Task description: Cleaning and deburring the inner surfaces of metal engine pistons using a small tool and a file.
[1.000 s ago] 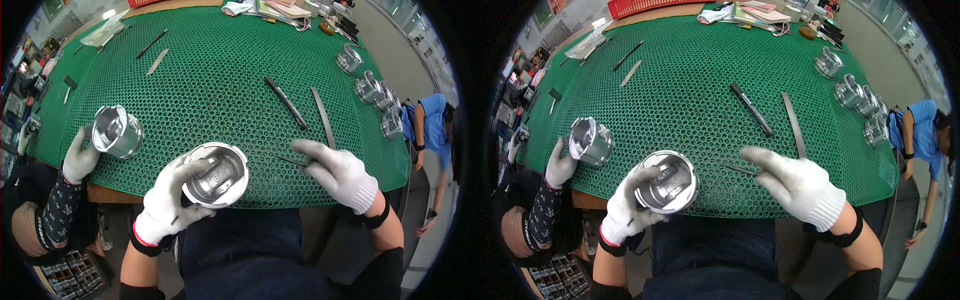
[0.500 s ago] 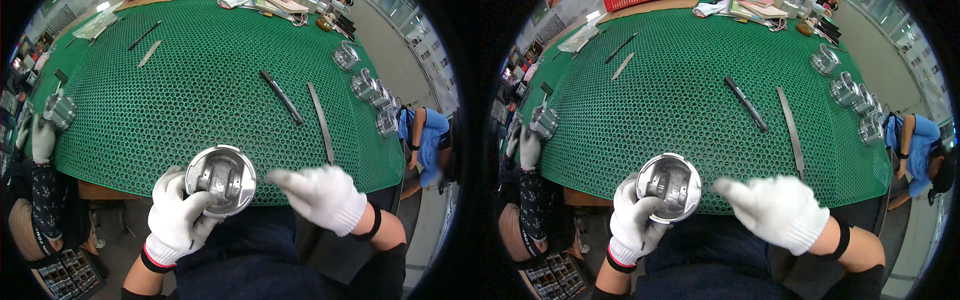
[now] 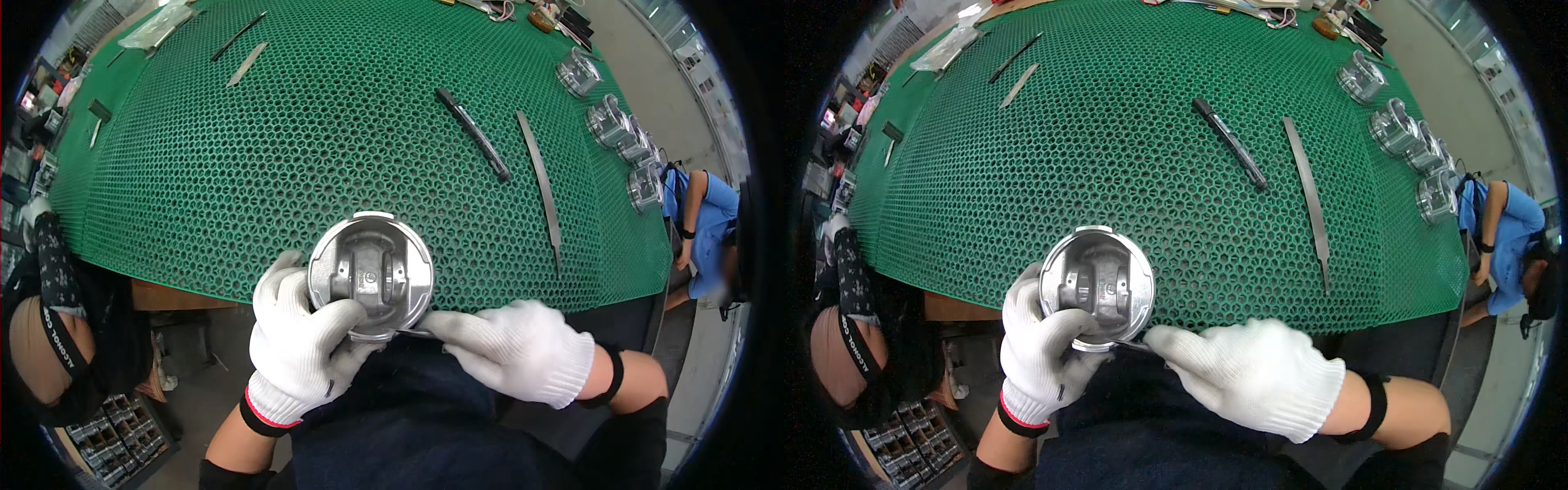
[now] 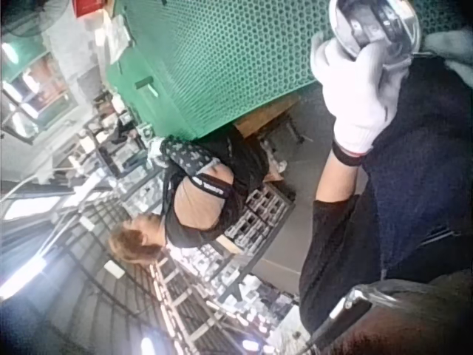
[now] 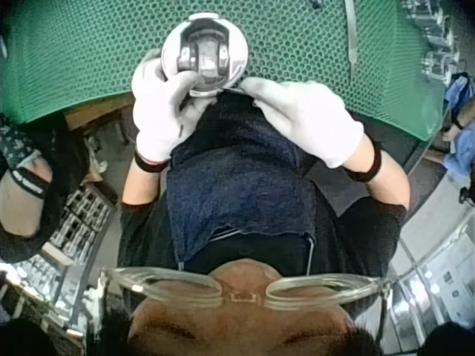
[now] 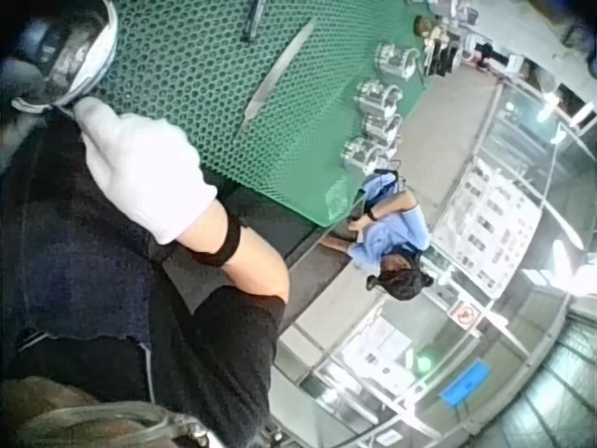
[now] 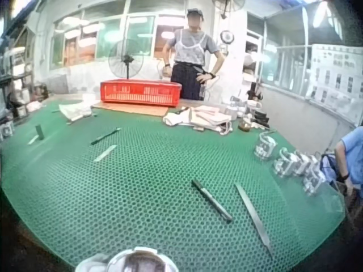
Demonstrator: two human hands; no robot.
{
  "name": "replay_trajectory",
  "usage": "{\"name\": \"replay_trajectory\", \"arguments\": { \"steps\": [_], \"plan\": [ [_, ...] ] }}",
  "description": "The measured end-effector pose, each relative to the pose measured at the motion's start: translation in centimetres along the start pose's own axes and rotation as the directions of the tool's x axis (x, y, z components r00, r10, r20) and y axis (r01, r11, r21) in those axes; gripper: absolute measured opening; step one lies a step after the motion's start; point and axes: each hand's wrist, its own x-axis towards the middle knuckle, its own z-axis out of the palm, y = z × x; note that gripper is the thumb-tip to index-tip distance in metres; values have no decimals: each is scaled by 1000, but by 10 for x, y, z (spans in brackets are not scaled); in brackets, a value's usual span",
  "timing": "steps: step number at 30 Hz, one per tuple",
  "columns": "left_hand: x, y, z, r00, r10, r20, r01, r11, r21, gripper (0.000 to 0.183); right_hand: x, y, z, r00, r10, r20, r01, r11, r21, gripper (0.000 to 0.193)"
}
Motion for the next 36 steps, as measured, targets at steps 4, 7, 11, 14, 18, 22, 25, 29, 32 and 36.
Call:
{"name": "replay_trajectory", "arguments": {
  "steps": [4,7,11,14,18,22,25,29,32,36],
  "plan": [
    [-3,-1,-1,1000,7,-15,-7,1000,10,36,8,9,14,949,-34,314,-258,494,831,39],
    [-11,-4,-18,989,-72,128,72,997,4,60,-1,6,-9,987,-83,135,-71,533,843,43],
    [12,-9,-32,997,-18,77,-1,973,231,67,-7,8,-32,915,385,-122,-43,395,918,44],
    [21,0,-26,979,195,-57,-180,962,206,60,-26,11,-46,898,409,-162,-77,509,858,42],
    [29,-37,2,994,70,-80,-98,899,-427,58,-25,24,-57,961,253,-110,-165,846,508,39],
    [19,-21,4,996,-22,-82,-1,964,-267,52,-2,38,-47,965,-1,-262,19,998,66,33],
    [17,-16,3,998,-29,-46,23,992,-123,48,14,35,-47,960,-64,-272,23,988,-152,29],
    [22,-15,4,1000,10,0,-10,999,-37,44,16,23,-33,965,44,-259,-119,951,-286,35],
    [22,-13,2,1000,-15,8,16,999,-49,39,11,18,-39,990,-11,-139,-40,935,-353,34],
    [24,-10,-2,1000,-6,-3,6,1000,-17,38,14,18,-33,981,24,-193,-78,958,-276,35]
  ]
}}
